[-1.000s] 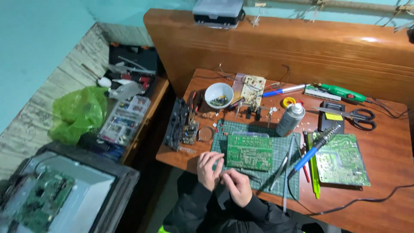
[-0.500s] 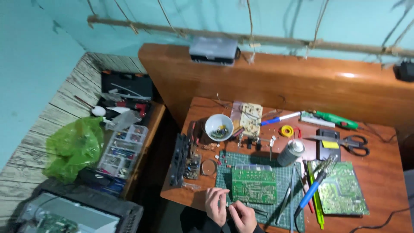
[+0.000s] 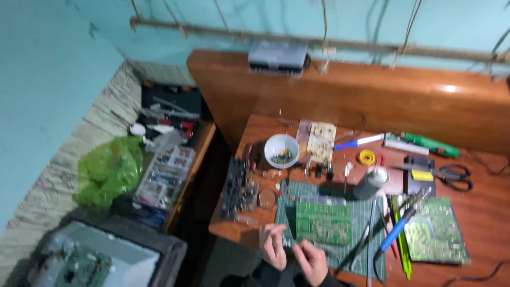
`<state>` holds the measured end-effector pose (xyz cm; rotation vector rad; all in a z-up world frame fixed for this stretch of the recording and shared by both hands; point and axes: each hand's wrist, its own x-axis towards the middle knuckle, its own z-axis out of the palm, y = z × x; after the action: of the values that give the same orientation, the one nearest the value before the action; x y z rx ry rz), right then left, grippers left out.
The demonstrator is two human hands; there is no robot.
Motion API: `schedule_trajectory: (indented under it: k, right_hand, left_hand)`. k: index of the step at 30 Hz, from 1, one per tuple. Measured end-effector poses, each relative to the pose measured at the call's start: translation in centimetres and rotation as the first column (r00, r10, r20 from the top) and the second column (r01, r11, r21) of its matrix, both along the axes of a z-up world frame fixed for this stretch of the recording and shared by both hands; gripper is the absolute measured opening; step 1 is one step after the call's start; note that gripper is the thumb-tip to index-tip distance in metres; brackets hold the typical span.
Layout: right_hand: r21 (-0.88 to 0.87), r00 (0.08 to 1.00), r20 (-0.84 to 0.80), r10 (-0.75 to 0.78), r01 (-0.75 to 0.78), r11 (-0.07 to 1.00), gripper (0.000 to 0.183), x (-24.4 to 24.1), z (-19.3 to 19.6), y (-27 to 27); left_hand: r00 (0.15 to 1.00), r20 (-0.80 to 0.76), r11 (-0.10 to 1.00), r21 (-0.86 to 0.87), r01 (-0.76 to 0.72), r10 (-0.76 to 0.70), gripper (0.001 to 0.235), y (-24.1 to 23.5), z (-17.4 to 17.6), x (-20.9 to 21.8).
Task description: Soldering electronic components onto a printed circuit board using a soldering iron.
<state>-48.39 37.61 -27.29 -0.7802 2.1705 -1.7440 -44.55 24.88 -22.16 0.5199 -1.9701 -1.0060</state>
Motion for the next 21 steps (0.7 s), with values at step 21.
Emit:
schedule_trajectory:
  k: [21]
  right_hand:
    - [-0.139, 0.983, -0.181, -0.013, -0.012, 0.99, 0.019, 0.8, -1.6, 0.9]
  left_hand:
    - [0.999, -0.011, 0.964, -0.262, -0.049, 0.048, 0.022, 0.0, -6.9, 1.2]
